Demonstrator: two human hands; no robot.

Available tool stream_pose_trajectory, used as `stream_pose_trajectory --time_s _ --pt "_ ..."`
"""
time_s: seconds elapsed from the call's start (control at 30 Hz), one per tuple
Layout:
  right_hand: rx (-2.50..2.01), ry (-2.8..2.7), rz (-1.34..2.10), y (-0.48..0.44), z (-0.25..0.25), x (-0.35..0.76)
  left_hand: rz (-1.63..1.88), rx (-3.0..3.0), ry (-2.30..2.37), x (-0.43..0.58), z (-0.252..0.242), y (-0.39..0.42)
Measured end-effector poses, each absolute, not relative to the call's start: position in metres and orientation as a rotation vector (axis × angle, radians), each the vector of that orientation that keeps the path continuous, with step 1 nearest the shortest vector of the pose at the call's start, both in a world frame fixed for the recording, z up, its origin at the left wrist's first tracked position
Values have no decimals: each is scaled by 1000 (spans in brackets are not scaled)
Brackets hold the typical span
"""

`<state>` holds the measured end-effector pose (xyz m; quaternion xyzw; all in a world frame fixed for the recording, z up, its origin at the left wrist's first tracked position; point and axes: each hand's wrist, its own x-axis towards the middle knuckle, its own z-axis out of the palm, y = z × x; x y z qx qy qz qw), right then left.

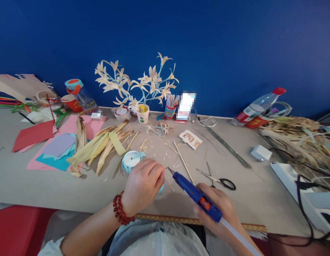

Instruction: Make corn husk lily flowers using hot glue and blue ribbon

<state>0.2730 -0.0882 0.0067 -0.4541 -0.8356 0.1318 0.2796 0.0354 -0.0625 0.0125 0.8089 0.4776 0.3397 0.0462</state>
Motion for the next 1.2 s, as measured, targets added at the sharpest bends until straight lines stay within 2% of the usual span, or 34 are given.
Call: stream_pose_trajectory --time_s 0.53,0.77,0.93,1.2 --pt "-1127 -2356 207 -84 12 269 1081 2374 1440 35 11 -65" --pt "-1163 -2329 283 -83 10 273 1246 2041 1422 27 10 -67" --pt "-1207 -2341 268 -77 7 281 1221 1916 1501 23 5 -60" --pt "-1589 -2374 -57 -44 -3 321 1244 1890 1544 22 -6 -52"
